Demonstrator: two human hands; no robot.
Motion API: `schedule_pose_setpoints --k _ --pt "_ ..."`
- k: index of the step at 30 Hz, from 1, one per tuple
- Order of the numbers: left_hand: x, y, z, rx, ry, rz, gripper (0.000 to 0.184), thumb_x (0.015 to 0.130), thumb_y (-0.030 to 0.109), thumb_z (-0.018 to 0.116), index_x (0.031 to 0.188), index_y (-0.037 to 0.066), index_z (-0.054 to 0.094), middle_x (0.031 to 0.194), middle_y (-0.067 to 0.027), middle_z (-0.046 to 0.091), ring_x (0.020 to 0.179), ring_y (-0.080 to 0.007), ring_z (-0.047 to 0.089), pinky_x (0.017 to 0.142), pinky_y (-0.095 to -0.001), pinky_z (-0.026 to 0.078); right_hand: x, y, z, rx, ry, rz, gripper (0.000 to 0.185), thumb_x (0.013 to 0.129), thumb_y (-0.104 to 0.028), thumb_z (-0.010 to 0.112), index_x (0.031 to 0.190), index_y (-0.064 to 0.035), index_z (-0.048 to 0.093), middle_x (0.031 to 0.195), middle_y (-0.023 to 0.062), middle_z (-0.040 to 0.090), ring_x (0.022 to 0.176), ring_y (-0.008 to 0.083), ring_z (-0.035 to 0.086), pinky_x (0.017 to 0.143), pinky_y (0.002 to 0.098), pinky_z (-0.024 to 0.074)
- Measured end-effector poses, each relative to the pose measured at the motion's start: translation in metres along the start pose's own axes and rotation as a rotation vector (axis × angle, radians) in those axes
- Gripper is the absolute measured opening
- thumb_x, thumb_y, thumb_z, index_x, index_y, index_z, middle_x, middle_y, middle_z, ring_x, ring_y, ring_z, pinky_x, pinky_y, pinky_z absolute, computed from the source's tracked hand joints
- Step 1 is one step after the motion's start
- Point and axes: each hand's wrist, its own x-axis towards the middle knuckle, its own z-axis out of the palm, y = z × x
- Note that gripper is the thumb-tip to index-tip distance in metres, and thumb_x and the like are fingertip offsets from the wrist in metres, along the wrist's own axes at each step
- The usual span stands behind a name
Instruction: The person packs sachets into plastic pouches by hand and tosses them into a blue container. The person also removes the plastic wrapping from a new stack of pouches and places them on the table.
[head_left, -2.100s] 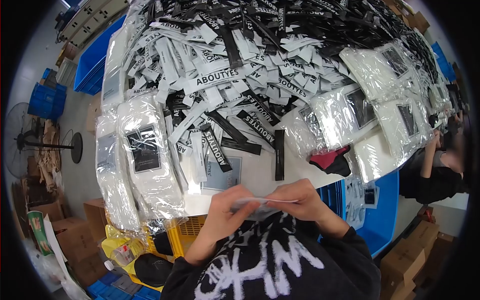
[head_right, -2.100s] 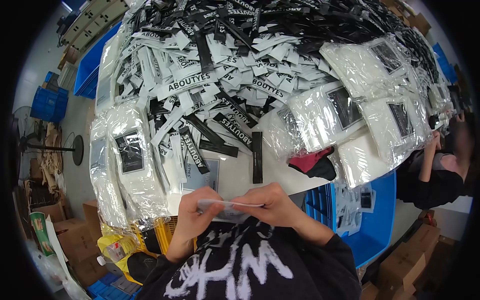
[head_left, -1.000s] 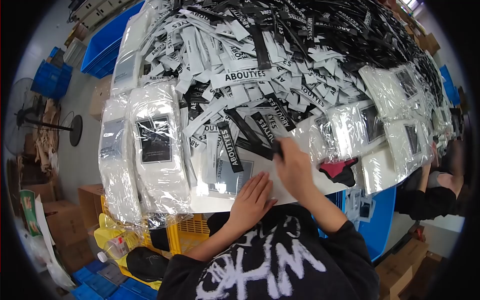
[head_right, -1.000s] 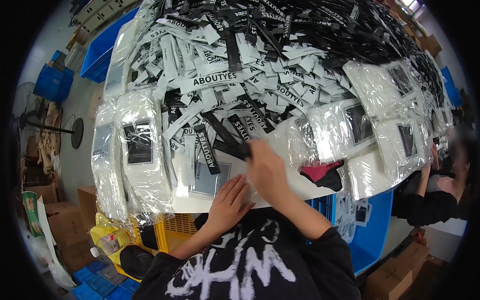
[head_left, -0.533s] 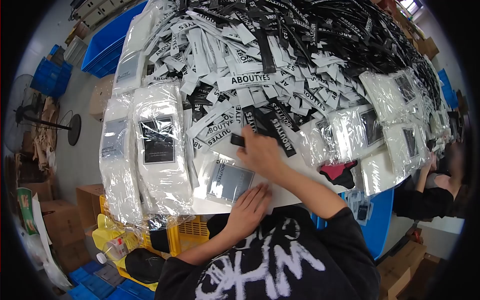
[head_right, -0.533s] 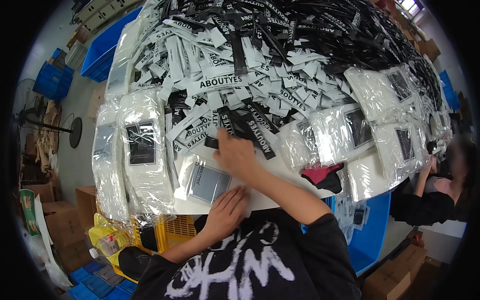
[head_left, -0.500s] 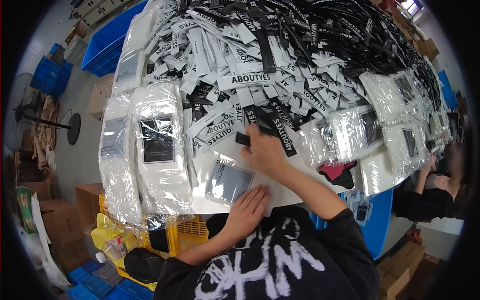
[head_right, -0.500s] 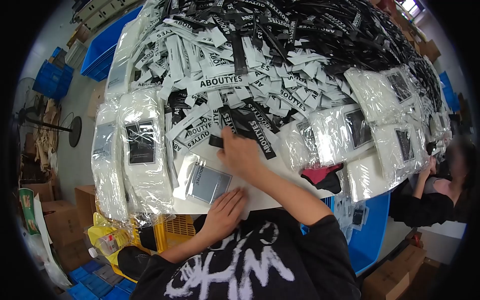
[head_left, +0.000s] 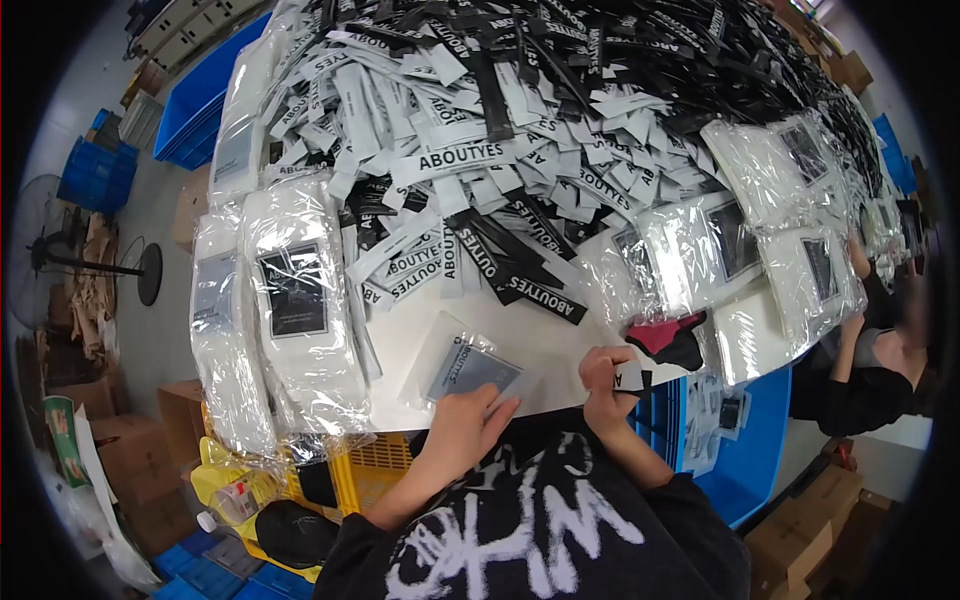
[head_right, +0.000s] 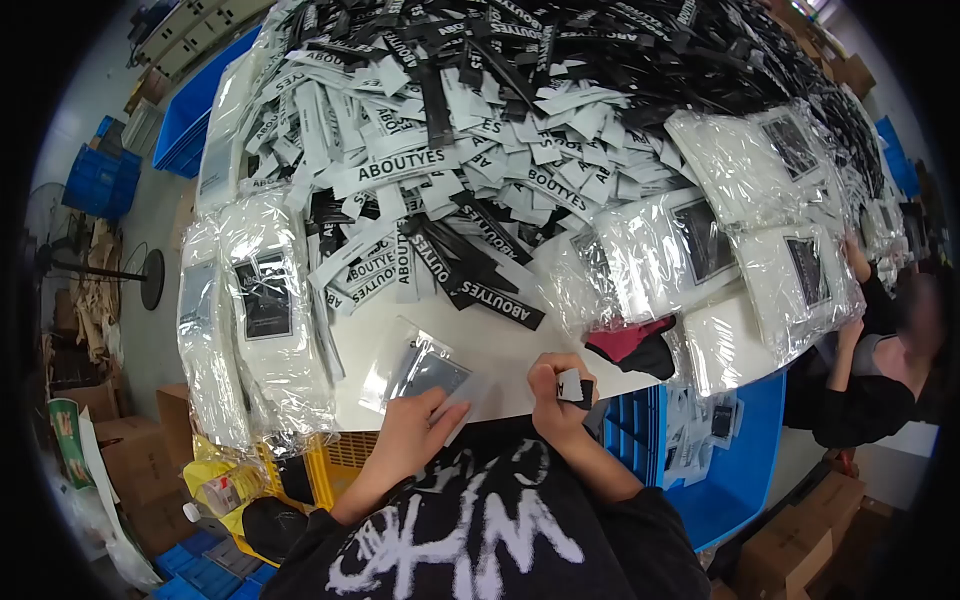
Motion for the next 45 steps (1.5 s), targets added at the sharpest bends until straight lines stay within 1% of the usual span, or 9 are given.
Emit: schedule_pose_setpoints --k 2,8,11,12,21,25,28,34,45 --pt "0.002 0.001 0.002 -0.025 -0.008 -0.042 0.029 0.089 0.018 0.056 0.069 0.000 0.047 0.056 -0.0213 0.051 0.054 -0.0408 0.053 0.046 -0.0414 0.040 -0.010 0.009 -0.008 -0.128 -0.072 0.068 0.018 0.091 -0.009 0.054 0.076 -0.0002 0.054 0.060 0.0031 0.051 0.053 0.0075 0.046 0.048 0.0220 0.0356" --pt "0.000 0.006 -0.008 -0.411 -0.334 -0.226 0.030 0.091 0.017 0.054 0.070 -0.004 0.050 0.052 -0.0125 0.052 0.048 -0.0241 0.059 0.045 -0.0342 0.041 -0.011 0.002 -0.012 -0.476 -0.255 0.032 0.022 0.091 -0.008 0.053 0.070 0.0000 0.053 0.057 0.0013 0.051 0.050 0.0112 0.047 0.048 0.0240 0.0370" --pt "0.003 0.005 -0.013 -0.528 -0.465 -0.344 0.028 0.090 0.015 0.054 0.071 -0.005 0.051 0.054 -0.0088 0.054 0.052 -0.0127 0.059 0.047 -0.0293 0.043 -0.019 -0.014 -0.002 -0.290 -0.149 0.466 0.024 0.094 -0.013 0.051 0.071 -0.0051 0.050 0.059 -0.0029 0.045 0.051 0.0051 0.041 0.047 0.0211 0.0313" --pt "0.004 0.002 -0.010 -0.495 -0.398 -0.287 0.027 0.090 0.015 0.055 0.072 -0.005 0.052 0.055 -0.0085 0.055 0.053 -0.0116 0.059 0.049 -0.0280 0.044 -0.017 -0.019 0.004 -0.116 -0.116 0.698 0.019 0.092 -0.011 0.054 0.075 -0.0058 0.051 0.059 -0.0048 0.043 0.051 0.0036 0.040 0.047 0.0209 0.0300" --pt "0.007 0.002 0.008 -0.509 -0.207 -0.125 0.019 0.086 0.015 0.062 0.081 -0.003 0.062 0.059 -0.0050 0.054 0.056 -0.0075 0.043 0.050 -0.0260 0.035 0.005 -0.033 0.026 -0.145 -0.451 0.530 0.027 0.086 -0.015 0.063 0.104 0.0020 0.051 0.075 0.0002 0.055 0.072 0.0059 0.048 0.063 0.0242 0.0420" --pt "0.009 0.004 0.010 -0.541 -0.158 -0.113 0.019 0.084 0.006 0.059 0.070 -0.006 0.058 0.061 -0.0060 0.056 0.057 -0.0062 0.047 0.051 -0.0231 0.036 0.018 -0.045 0.014 -0.084 -0.513 0.929 0.032 0.084 -0.013 0.062 0.109 0.0005 0.049 0.081 0.0064 0.059 0.073 0.0106 0.055 0.065 0.0279 0.0451" --pt "0.006 0.003 0.013 -0.390 -0.039 -0.019 0.021 0.083 0.005 0.058 0.066 -0.005 0.054 0.059 -0.0101 0.053 0.055 -0.0114 0.048 0.052 -0.0247 0.037 0.015 -0.050 0.023 -0.457 -0.684 0.476 0.037 0.081 -0.009 0.062 0.113 -0.0019 0.044 0.080 0.0119 0.062 0.067 0.0191 0.061 0.063 0.0307 0.0460" --pt "0.009 0.010 0.000 -0.179 0.045 -0.091 0.011 0.071 0.001 0.060 0.080 -0.003 0.056 0.075 -0.0177 0.058 0.070 -0.0373 0.059 0.060 -0.0380 0.047 0.011 -0.045 0.033 -0.393 -0.781 0.298 0.039 0.076 -0.003 0.065 0.104 -0.0034 0.038 0.076 0.0148 0.061 0.070 0.0337 0.063 0.059 0.0347 0.0465" --pt "0.011 -0.015 0.009 -0.274 -0.071 -0.013 0.016 0.067 -0.001 0.062 0.081 -0.005 0.055 0.080 -0.0163 0.057 0.073 -0.0353 0.058 0.064 -0.0367 0.046 0.001 -0.024 0.022 -0.622 -0.808 -0.007 0.037 0.064 0.000 0.068 0.092 -0.0040 0.044 0.068 0.0122 0.055 0.062 0.0331 0.059 0.055 0.0357 0.0449"
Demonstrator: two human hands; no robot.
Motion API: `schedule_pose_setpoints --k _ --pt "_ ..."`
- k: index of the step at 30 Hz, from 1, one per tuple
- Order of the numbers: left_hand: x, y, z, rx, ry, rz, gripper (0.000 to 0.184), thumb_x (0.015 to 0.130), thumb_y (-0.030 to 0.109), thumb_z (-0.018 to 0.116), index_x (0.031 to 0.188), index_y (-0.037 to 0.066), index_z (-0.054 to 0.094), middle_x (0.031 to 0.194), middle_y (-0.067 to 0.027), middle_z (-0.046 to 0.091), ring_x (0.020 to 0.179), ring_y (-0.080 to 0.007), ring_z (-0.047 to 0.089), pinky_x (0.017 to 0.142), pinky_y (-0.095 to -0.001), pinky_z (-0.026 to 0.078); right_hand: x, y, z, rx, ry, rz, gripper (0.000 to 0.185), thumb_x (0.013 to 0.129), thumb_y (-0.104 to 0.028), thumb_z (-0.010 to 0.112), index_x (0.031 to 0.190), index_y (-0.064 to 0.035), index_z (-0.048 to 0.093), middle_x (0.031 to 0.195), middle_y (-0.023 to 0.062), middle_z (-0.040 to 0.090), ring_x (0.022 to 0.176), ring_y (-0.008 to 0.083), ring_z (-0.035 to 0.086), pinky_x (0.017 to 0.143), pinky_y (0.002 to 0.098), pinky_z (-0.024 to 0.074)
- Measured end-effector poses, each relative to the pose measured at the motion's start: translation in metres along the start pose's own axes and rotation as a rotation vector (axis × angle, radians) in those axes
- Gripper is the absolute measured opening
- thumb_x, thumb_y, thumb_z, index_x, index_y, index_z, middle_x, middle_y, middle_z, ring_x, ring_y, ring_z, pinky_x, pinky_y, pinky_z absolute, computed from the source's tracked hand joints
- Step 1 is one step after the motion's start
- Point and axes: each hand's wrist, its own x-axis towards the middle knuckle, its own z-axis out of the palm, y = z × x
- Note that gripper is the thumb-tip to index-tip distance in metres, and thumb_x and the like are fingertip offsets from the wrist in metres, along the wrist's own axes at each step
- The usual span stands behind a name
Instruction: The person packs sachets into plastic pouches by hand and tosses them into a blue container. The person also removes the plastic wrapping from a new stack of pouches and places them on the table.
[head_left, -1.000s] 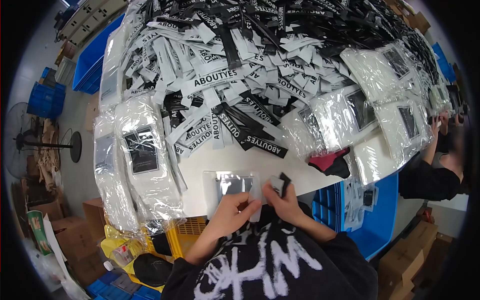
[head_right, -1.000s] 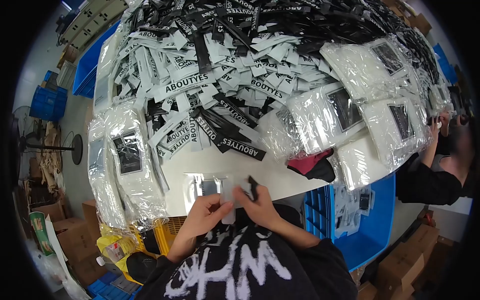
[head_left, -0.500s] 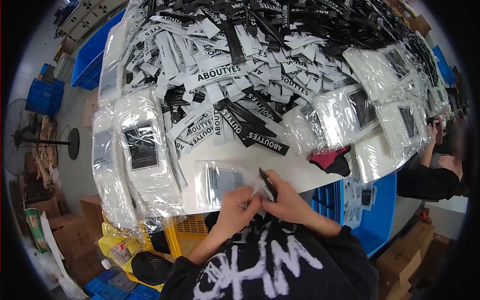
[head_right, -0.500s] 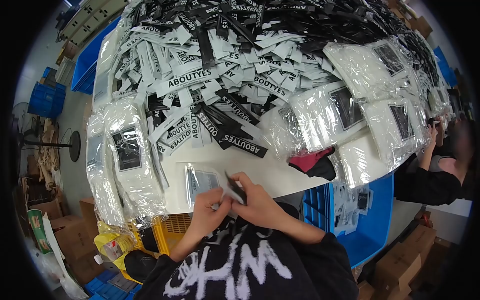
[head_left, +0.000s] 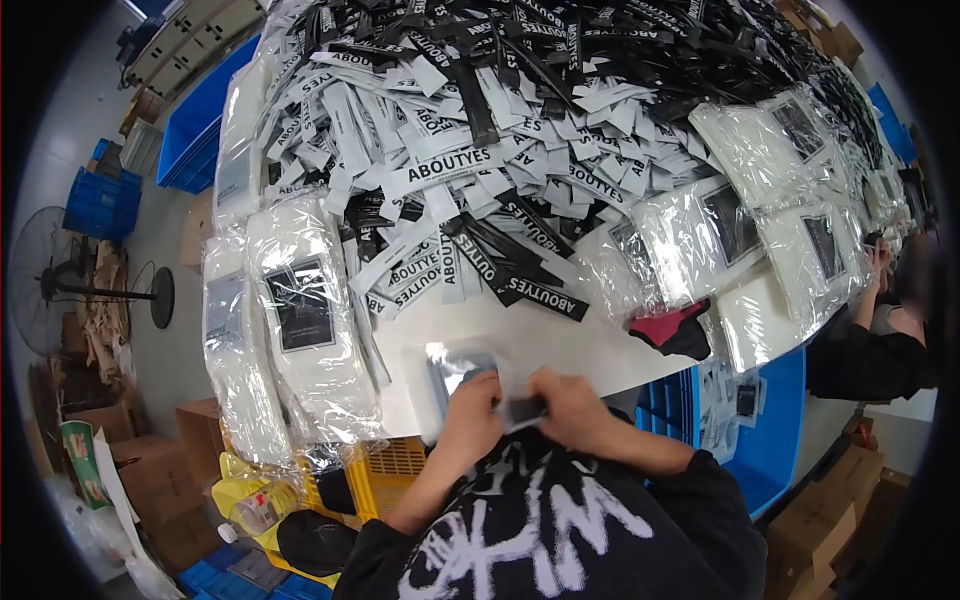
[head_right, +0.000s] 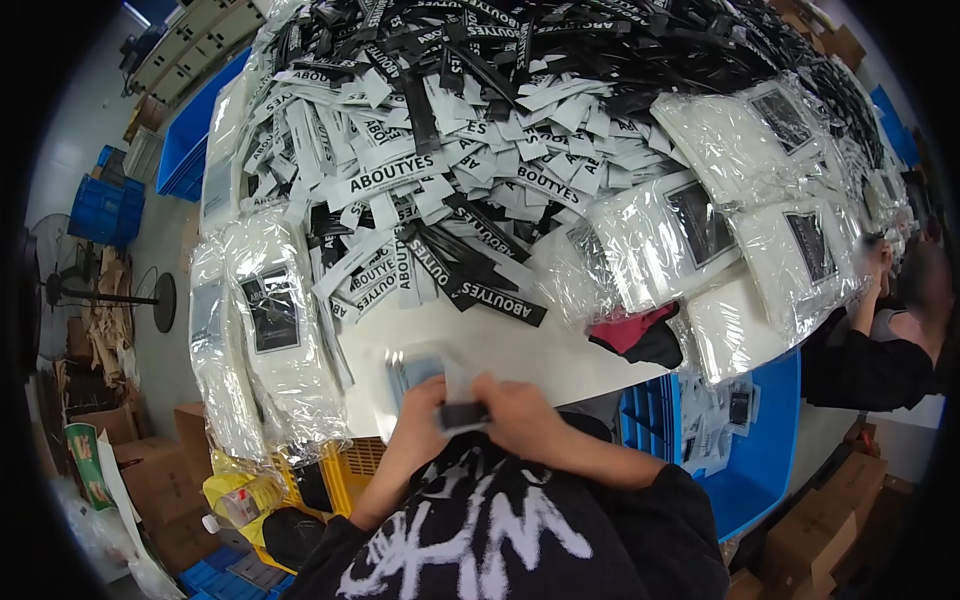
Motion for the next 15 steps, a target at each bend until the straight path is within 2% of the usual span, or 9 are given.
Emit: schedule_pose_setpoints --k 2,5,8,9,12,15 --pt "-0.001 -0.011 0.004 0.060 0.030 -0.048 0.020 0.065 -0.001 0.063 0.083 -0.004 0.054 0.079 -0.0155 0.057 0.074 -0.0342 0.058 0.065 -0.0362 0.046 0.003 -0.004 -0.014 -0.056 0.041 0.073 0.036 0.062 -0.001 0.069 0.089 -0.0040 0.045 0.069 0.0124 0.055 0.062 0.0341 0.059 0.055 0.0353 0.0449" --pt "-0.002 0.015 0.003 0.057 0.242 -0.066 0.025 0.062 -0.001 0.064 0.085 0.000 0.052 0.085 -0.0141 0.058 0.080 -0.0343 0.058 0.070 -0.0394 0.046 0.013 -0.010 -0.028 0.102 -0.029 0.065 0.034 0.064 0.000 0.068 0.087 -0.0048 0.043 0.069 0.0122 0.055 0.061 0.0283 0.058 0.054 0.0345 0.0426" --pt "0.006 0.028 0.001 0.216 0.559 0.620 0.030 0.061 -0.002 0.064 0.087 0.005 0.051 0.098 -0.0159 0.056 0.088 -0.0360 0.056 0.075 -0.0442 0.045 0.014 -0.019 -0.038 0.373 -0.077 0.184 0.026 0.069 0.000 0.065 0.080 -0.0054 0.042 0.064 0.0044 0.048 0.054 0.0138 0.048 0.051 0.0272 0.0369" --pt "0.007 0.017 0.003 0.088 0.382 0.774 0.030 0.060 -0.002 0.064 0.086 0.007 0.051 0.112 -0.0186 0.049 0.099 -0.0393 0.051 0.083 -0.0476 0.041 0.012 -0.019 -0.034 0.482 -0.034 0.217 0.024 0.070 0.000 0.064 0.079 -0.0057 0.042 0.065 0.0021 0.045 0.055 0.0108 0.045 0.051 0.0255 0.0351" --pt "0.004 0.008 0.009 -0.034 0.163 0.676 0.032 0.060 0.005 0.071 0.086 0.007 0.051 0.118 -0.0188 0.045 0.104 -0.0391 0.047 0.086 -0.0463 0.039 0.011 -0.014 -0.025 0.747 0.091 0.316 0.021 0.073 0.000 0.059 0.077 -0.0075 0.041 0.065 -0.0038 0.040 0.058 0.0035 0.038 0.051 0.0212 0.0308" --pt "0.008 0.013 0.025 0.100 0.260 0.526 0.056 0.055 0.018 0.082 0.096 0.010 0.044 0.117 -0.0185 0.044 0.105 -0.0380 0.044 0.083 -0.0463 0.039 0.014 -0.014 -0.022 0.909 0.219 0.393 0.022 0.073 0.001 0.057 0.078 -0.0095 0.038 0.064 -0.0053 0.040 0.057 0.0021 0.037 0.051 0.0191 0.0295"
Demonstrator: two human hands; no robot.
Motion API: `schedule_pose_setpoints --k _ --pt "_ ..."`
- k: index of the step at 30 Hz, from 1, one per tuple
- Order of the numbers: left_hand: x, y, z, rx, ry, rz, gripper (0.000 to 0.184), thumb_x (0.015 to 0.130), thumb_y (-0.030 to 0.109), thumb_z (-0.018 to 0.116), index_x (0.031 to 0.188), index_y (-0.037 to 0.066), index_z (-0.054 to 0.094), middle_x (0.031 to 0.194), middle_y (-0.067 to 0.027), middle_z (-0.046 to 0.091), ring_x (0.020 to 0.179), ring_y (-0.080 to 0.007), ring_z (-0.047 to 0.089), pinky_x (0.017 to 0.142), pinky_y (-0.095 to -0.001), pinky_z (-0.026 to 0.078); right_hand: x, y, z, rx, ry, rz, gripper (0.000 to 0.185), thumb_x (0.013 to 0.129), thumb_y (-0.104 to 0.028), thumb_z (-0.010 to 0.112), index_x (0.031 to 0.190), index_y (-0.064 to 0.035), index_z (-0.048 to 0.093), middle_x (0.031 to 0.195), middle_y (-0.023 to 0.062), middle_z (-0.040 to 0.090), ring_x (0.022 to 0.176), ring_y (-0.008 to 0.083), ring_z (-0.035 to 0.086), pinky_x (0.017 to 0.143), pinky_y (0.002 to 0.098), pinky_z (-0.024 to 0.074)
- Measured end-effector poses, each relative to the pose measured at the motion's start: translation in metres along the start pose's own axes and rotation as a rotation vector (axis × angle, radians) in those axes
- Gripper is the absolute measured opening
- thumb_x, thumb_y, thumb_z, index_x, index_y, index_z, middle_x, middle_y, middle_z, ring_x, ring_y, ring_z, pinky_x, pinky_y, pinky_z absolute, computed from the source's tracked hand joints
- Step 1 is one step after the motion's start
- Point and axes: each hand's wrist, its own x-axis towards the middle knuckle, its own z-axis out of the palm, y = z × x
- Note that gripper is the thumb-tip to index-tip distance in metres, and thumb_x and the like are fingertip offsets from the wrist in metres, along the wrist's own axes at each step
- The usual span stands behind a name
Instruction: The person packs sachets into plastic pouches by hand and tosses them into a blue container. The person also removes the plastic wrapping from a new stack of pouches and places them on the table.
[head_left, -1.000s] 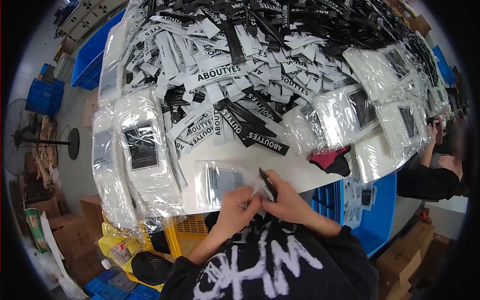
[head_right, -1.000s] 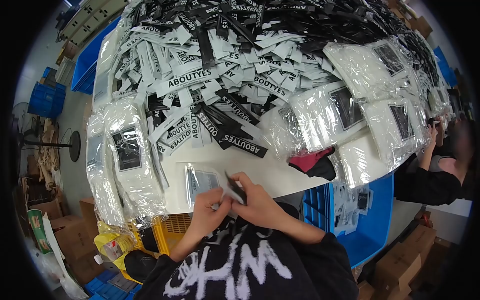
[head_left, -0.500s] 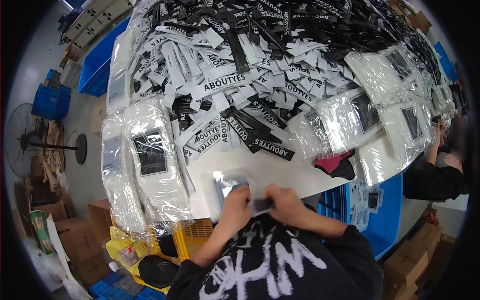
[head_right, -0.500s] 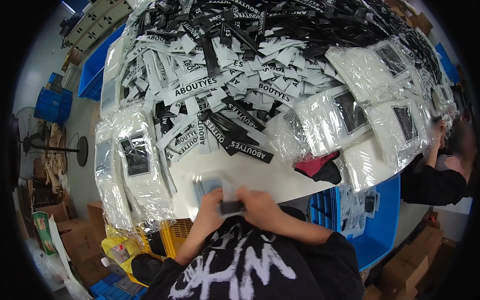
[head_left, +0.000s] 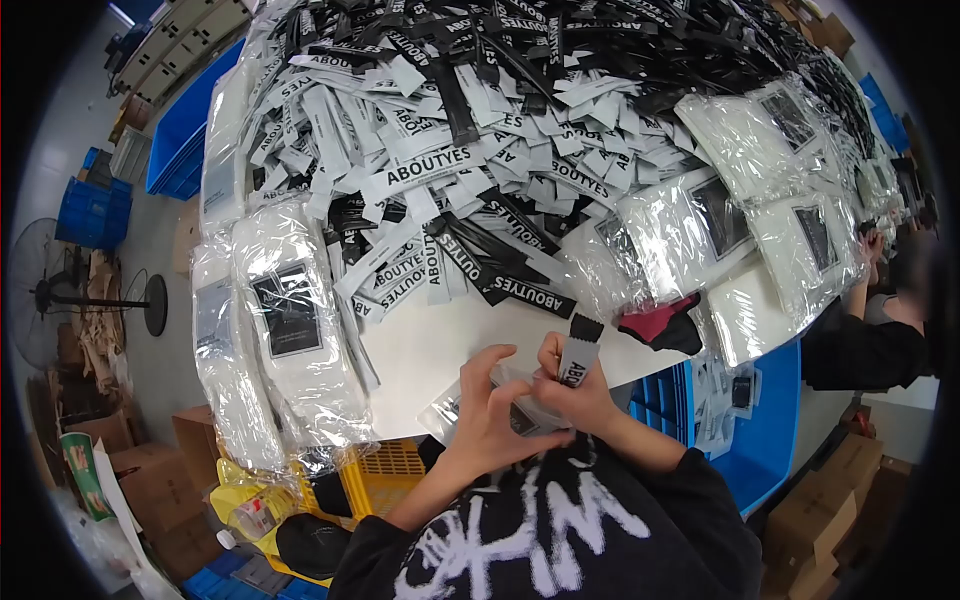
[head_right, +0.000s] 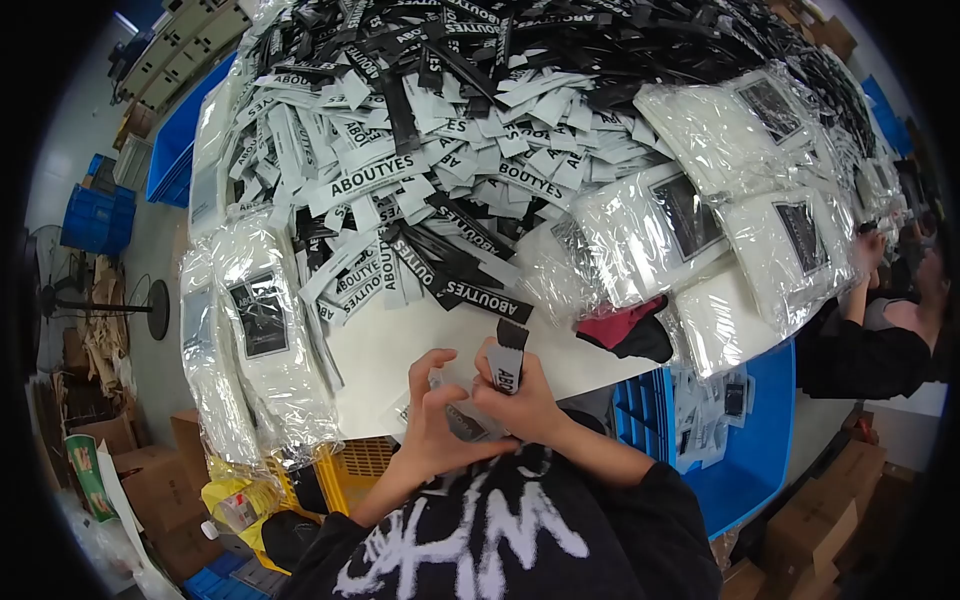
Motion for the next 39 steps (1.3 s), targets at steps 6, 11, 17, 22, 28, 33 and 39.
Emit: schedule_pose_setpoints --k 6,11,17,22,28,33,39 --pt "-0.002 0.002 -0.004 0.167 -0.061 -0.085 0.073 0.052 0.020 0.087 0.098 0.010 0.032 0.112 -0.0186 0.041 0.104 -0.0346 0.045 0.083 -0.0423 0.041 0.002 0.007 -0.030 -0.155 0.079 -0.216 0.014 0.081 -0.005 0.059 0.087 -0.0037 0.046 0.075 0.0025 0.050 0.069 0.0094 0.048 0.065 0.0246 0.0383" --pt "-0.005 -0.005 -0.001 0.129 -0.043 -0.110 0.061 0.056 0.023 0.084 0.093 0.008 0.038 0.114 -0.0186 0.043 0.098 -0.0359 0.044 0.080 -0.0443 0.039 0.003 -0.023 -0.038 -0.595 -0.014 -0.469 0.014 0.088 -0.001 0.052 0.102 0.0013 0.054 0.104 0.0149 0.062 0.101 0.0208 0.059 0.097 0.0373 0.0400" --pt "-0.004 -0.002 0.002 0.106 -0.068 -0.161 0.063 0.055 0.023 0.084 0.095 0.008 0.038 0.114 -0.0188 0.042 0.098 -0.0363 0.043 0.080 -0.0453 0.038 -0.006 -0.027 -0.018 0.271 -0.034 -0.547 0.022 0.097 -0.007 0.036 0.107 0.0017 0.054 0.112 0.0220 0.060 0.115 0.0343 0.052 0.101 0.0486 0.0363" --pt "-0.004 -0.006 0.007 0.110 0.003 0.008 0.073 0.053 0.022 0.086 0.104 0.010 0.036 0.120 -0.0192 0.039 0.101 -0.0382 0.043 0.080 -0.0457 0.039 -0.005 -0.018 0.002 -0.076 -0.079 -0.056 0.025 0.096 -0.015 0.046 0.110 0.0044 0.057 0.119 0.0164 0.058 0.110 0.0170 0.053 0.096 0.0295 0.0394" --pt "0.005 -0.004 -0.044 -0.034 -0.149 -0.316 0.039 0.076 0.016 0.073 0.108 0.004 0.053 0.090 -0.0177 0.058 0.075 -0.0310 0.058 0.063 -0.0348 0.045 -0.006 -0.014 -0.006 -0.130 -0.005 -0.063 0.022 0.089 -0.007 0.055 0.108 0.0054 0.060 0.110 0.0126 0.064 0.095 0.0154 0.059 0.086 0.0284 0.0453" --pt "0.010 0.004 -0.057 -0.027 -0.166 -0.443 0.009 0.087 0.009 0.059 0.091 0.002 0.062 0.063 -0.0152 0.058 0.053 -0.0282 0.057 0.051 -0.0303 0.044 -0.008 -0.026 -0.016 -0.672 0.014 -0.201 0.023 0.089 -0.006 0.056 0.110 0.0008 0.060 0.080 0.0116 0.065 0.069 0.0153 0.062 0.065 0.0270 0.0472" --pt "0.007 0.002 -0.054 -0.085 -0.287 -0.343 0.008 0.086 0.010 0.060 0.092 0.003 0.061 0.065 -0.0155 0.058 0.053 -0.0312 0.056 0.050 -0.0322 0.043 -0.001 -0.033 -0.042 -0.621 -0.607 0.104 0.020 0.090 -0.011 0.054 0.106 0.0003 0.060 0.065 0.0119 0.055 0.053 0.0159 0.049 0.054 0.0289 0.0403"
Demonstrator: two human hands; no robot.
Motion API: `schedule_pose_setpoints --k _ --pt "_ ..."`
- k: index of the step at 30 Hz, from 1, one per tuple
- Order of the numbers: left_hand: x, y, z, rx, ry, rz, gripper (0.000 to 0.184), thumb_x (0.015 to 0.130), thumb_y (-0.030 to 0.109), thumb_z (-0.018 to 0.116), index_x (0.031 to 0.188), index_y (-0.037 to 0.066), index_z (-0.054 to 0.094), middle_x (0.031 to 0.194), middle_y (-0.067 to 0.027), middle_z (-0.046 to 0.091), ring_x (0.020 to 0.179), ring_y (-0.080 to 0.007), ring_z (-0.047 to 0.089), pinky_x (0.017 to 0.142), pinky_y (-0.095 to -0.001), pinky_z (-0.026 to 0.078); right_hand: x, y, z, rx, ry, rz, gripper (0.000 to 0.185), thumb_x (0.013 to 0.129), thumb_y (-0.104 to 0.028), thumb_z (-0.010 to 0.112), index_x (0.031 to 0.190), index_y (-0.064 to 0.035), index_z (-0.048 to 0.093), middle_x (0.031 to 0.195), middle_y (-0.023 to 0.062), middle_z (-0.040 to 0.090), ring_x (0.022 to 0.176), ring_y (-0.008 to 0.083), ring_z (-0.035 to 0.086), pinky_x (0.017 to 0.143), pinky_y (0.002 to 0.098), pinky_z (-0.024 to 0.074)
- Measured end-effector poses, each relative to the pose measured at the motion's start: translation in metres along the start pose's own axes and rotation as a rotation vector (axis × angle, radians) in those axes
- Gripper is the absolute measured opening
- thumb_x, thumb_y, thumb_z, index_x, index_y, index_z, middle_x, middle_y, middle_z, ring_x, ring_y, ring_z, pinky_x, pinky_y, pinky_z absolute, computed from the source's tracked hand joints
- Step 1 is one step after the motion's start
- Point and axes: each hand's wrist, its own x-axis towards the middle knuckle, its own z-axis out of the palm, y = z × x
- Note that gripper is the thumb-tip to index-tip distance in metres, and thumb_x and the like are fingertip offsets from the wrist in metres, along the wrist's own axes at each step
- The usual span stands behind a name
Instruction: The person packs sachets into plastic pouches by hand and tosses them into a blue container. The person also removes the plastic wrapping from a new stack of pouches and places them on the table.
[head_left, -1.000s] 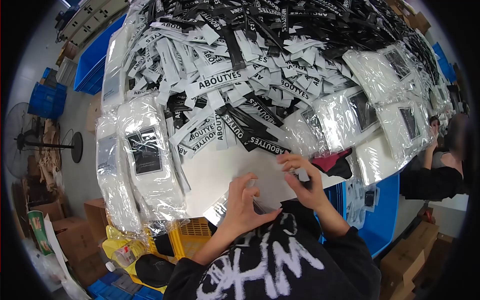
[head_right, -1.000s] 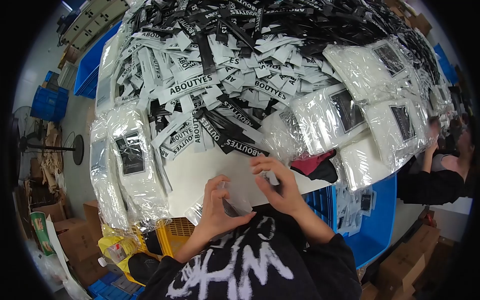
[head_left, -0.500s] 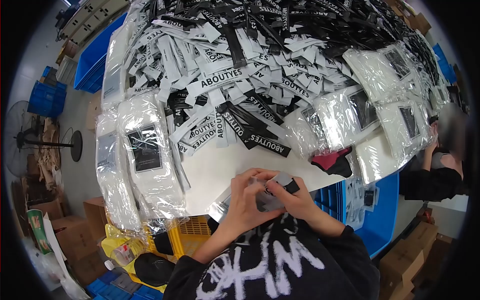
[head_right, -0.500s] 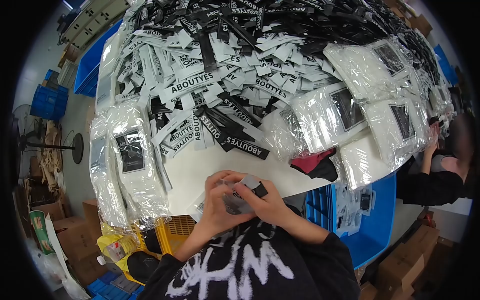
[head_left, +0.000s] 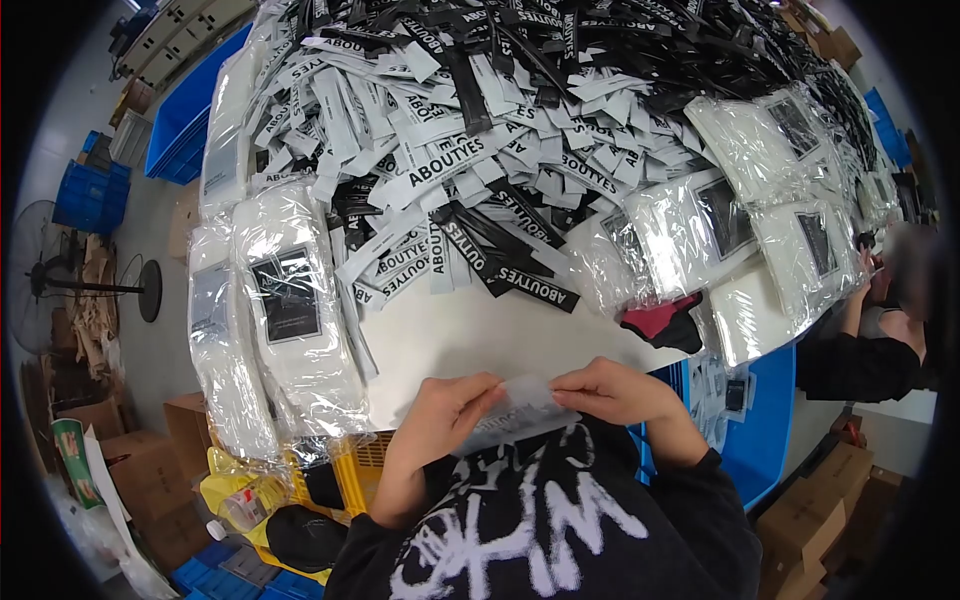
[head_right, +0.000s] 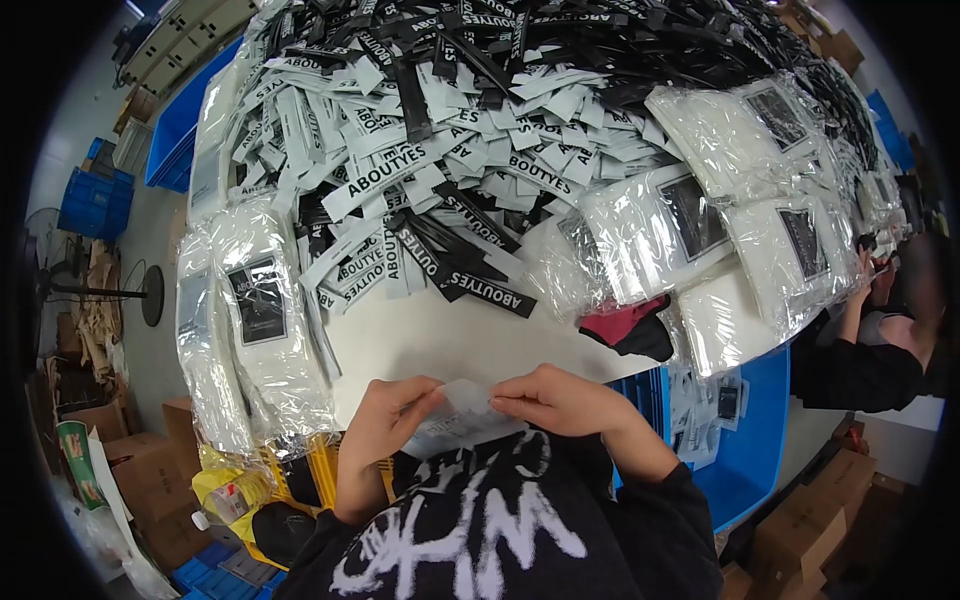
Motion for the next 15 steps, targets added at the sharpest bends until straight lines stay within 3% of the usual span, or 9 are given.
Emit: schedule_pose_setpoints --k 1,4,7,8,11,14,15 --pt "0.001 0.003 0.003 0.009 -0.004 0.017 0.008 0.086 0.009 0.060 0.091 0.003 0.061 0.065 -0.0155 0.058 0.053 -0.0317 0.055 0.050 -0.0324 0.043 0.003 0.003 -0.004 0.032 -0.081 0.067 0.018 0.090 -0.012 0.055 0.101 0.0009 0.063 0.066 0.0066 0.058 0.058 0.0098 0.049 0.055 0.0262 0.0404" --pt "0.003 0.011 0.013 0.013 -0.042 0.007 0.009 0.085 0.011 0.062 0.088 0.003 0.061 0.065 -0.0162 0.057 0.053 -0.0330 0.053 0.050 -0.0327 0.042 0.017 0.013 0.013 0.095 0.022 0.073 0.018 0.089 -0.012 0.056 0.098 0.0010 0.065 0.071 0.0019 0.061 0.063 0.0061 0.048 0.057 0.0235 0.0413" --pt "0.001 0.012 0.006 -0.020 -0.161 -0.072 0.011 0.083 0.013 0.066 0.085 0.002 0.061 0.063 -0.0138 0.057 0.051 -0.0300 0.052 0.049 -0.0320 0.042 0.018 0.014 0.013 0.132 -0.027 0.176 0.018 0.087 -0.013 0.060 0.098 0.0003 0.067 0.076 0.0015 0.064 0.068 0.0059 0.053 0.063 0.0213 0.0435" --pt "0.000 0.011 0.001 -0.034 -0.211 -0.106 0.012 0.082 0.013 0.067 0.084 0.002 0.062 0.062 -0.0125 0.057 0.050 -0.0282 0.052 0.049 -0.0316 0.042 0.017 0.016 0.015 0.309 0.109 0.144 0.018 0.086 -0.013 0.061 0.098 0.0001 0.067 0.076 0.0018 0.065 0.070 0.0062 0.055 0.065 0.0213 0.0440" --pt "-0.006 0.005 -0.004 -0.221 0.123 -0.243 0.013 0.081 0.013 0.069 0.084 0.002 0.063 0.061 -0.0074 0.057 0.051 -0.0191 0.053 0.049 -0.0292 0.041 0.014 0.012 0.021 0.756 0.436 0.002 0.017 0.083 -0.010 0.066 0.098 -0.0013 0.069 0.079 0.0047 0.068 0.077 0.0069 0.060 0.072 0.0217 0.0458" --pt "0.004 0.014 0.004 -0.270 0.076 -0.101 0.008 0.082 0.007 0.066 0.086 0.001 0.064 0.065 -0.0040 0.058 0.056 -0.0122 0.053 0.050 -0.0260 0.041 0.010 0.006 0.031 0.221 0.359 -0.162 0.017 0.084 -0.006 0.065 0.101 -0.0021 0.068 0.081 0.0065 0.069 0.075 0.0072 0.060 0.068 0.0231 0.0466" --pt "0.007 0.019 0.005 -0.265 0.015 -0.049 0.009 0.081 0.005 0.066 0.087 0.000 0.064 0.071 -0.0067 0.060 0.059 -0.0150 0.056 0.053 -0.0255 0.042 0.008 0.006 0.032 0.163 0.343 -0.144 0.018 0.084 -0.004 0.065 0.101 -0.0033 0.068 0.080 0.0085 0.068 0.071 0.0117 0.063 0.063 0.0254 0.0473"
